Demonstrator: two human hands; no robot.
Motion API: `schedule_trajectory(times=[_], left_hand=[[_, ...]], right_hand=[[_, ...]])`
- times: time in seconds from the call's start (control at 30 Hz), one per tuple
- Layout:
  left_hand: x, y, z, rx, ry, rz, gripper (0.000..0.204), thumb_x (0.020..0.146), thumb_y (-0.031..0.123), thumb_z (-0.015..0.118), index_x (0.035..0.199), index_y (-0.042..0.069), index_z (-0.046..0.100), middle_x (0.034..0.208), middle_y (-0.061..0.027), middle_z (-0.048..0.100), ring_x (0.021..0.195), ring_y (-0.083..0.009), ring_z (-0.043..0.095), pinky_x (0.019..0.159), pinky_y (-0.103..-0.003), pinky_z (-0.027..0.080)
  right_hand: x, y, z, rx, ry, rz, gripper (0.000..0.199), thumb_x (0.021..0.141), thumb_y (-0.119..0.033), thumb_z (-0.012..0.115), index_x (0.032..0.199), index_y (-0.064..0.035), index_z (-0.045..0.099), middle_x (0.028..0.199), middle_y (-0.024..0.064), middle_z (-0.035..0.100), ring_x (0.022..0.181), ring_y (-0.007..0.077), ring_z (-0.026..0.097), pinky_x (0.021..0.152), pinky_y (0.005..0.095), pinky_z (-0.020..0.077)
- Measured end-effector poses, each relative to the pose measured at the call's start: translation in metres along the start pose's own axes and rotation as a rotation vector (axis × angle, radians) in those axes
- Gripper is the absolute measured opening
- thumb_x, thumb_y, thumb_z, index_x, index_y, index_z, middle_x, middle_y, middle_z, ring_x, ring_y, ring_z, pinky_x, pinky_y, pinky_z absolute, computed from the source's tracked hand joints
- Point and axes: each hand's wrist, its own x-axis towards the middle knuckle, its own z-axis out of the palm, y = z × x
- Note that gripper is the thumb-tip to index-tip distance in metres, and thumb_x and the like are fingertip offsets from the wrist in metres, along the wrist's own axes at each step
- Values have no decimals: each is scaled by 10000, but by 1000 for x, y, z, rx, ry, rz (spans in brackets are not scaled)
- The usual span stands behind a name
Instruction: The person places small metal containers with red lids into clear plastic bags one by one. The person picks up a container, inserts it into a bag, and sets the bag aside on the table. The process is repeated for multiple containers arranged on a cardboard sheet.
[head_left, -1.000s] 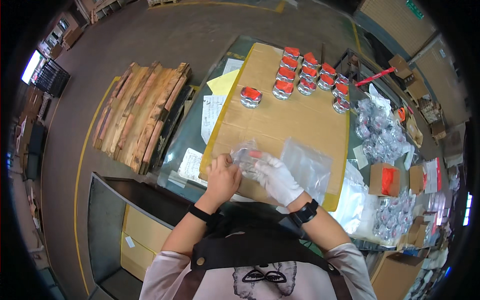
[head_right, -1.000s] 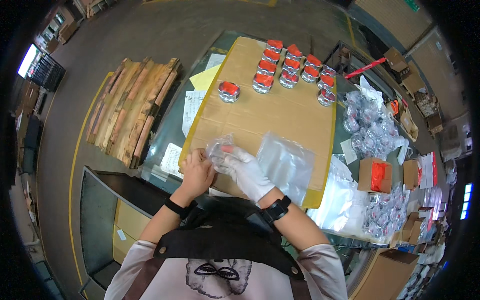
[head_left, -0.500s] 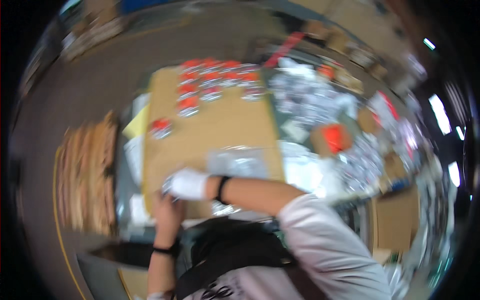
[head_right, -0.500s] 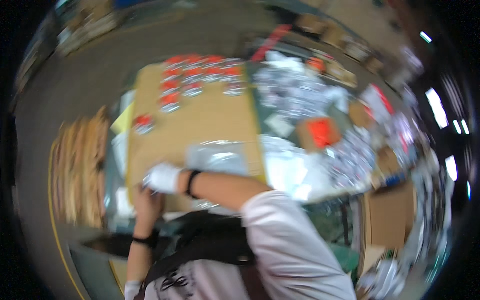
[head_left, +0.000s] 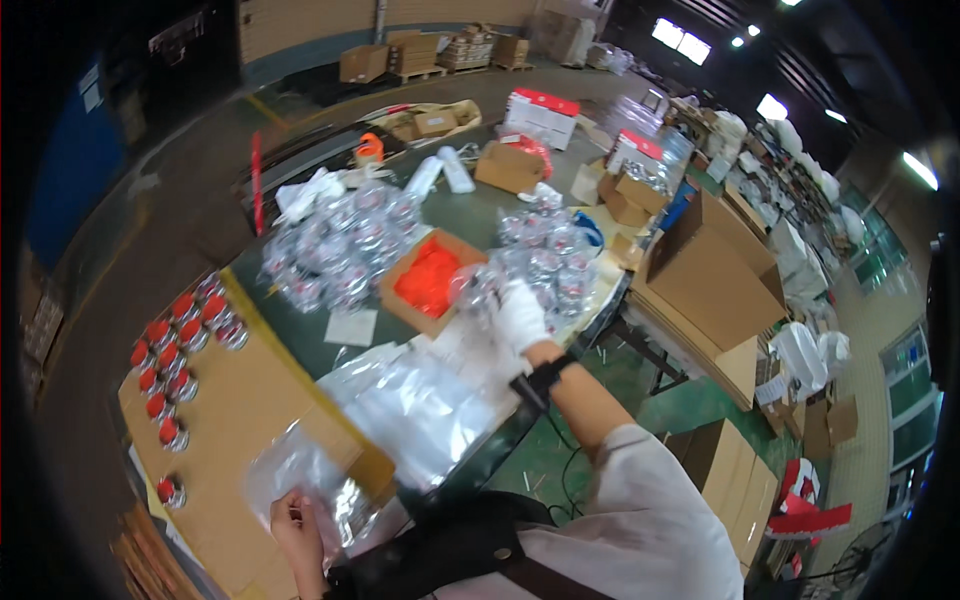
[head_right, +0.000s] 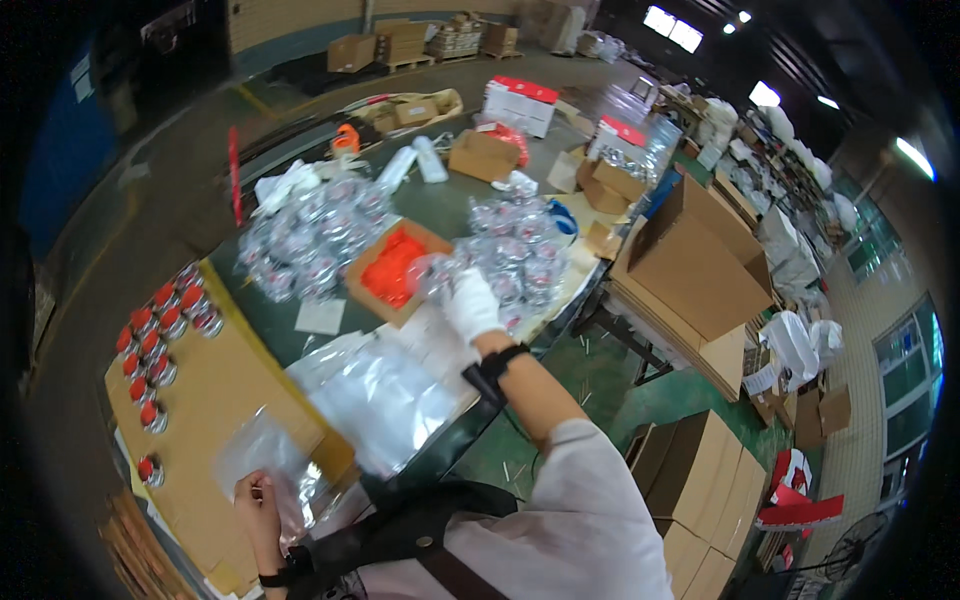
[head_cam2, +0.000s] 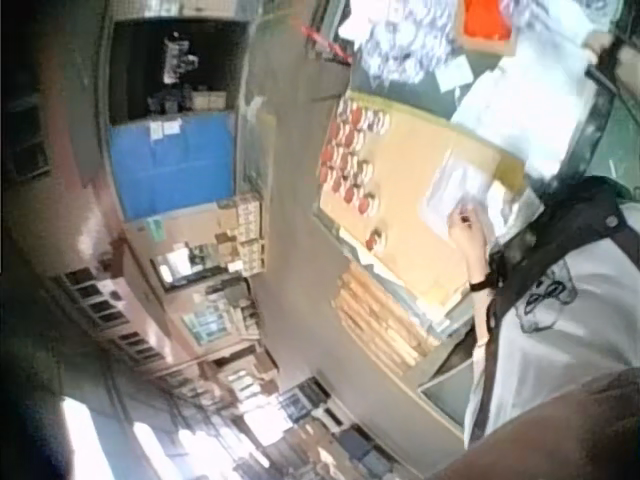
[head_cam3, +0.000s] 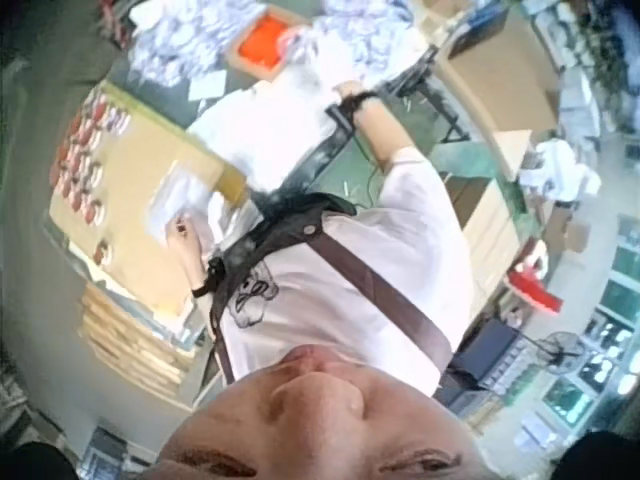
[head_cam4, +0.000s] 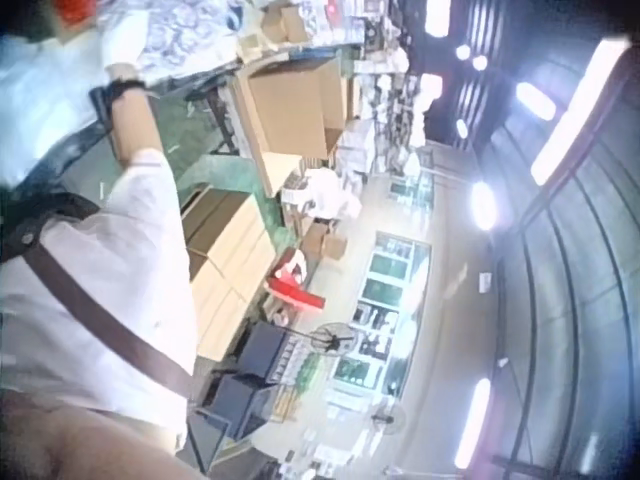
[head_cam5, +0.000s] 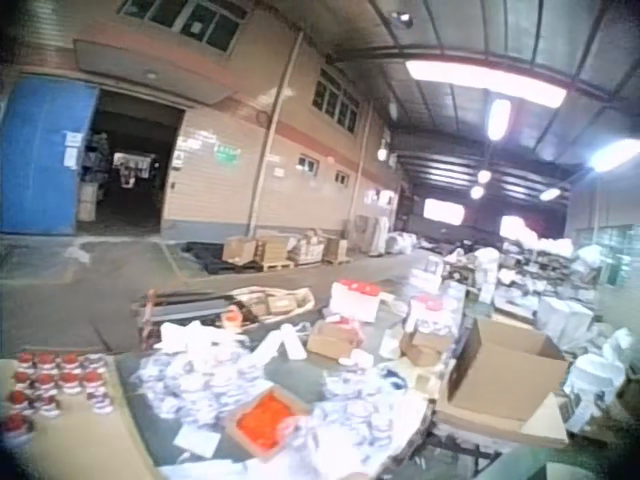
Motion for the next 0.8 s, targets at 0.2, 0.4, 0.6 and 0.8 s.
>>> schedule_trajectory(times=[0.2,0.4,0.6,0.8], left_hand=[[43,-6,79,353,65,15,249,815,185,735,885,-30,631,802,-139,621,677,-231,597,602,-357,474],[25,-33,56,26,93,-142,216,827,168,727,876,-41,701,765,-156,692,703,-193,645,651,-321,496],[13,63,2,-80,84,61,148,910,105,659,976,-20,704,877,-97,662,752,-164,615,636,-276,496],[-7,29,-59,-518,268,-190,180,936,105,631,1074,0,679,849,-32,614,740,-110,560,660,-260,479]], right_hand=[[95,132,15,-367,79,173,254,852,-139,596,1092,-56,600,1021,206,609,844,369,657,735,448,550],[-16,-69,36,588,-323,-243,203,868,-210,648,833,-10,637,873,185,652,826,357,629,751,433,504],[-146,-203,96,676,-822,-554,342,866,-317,641,1015,-13,691,808,176,682,737,300,651,711,376,511],[-177,-288,78,865,-1008,-201,227,835,-208,704,839,19,690,668,58,635,636,115,571,605,290,475]])
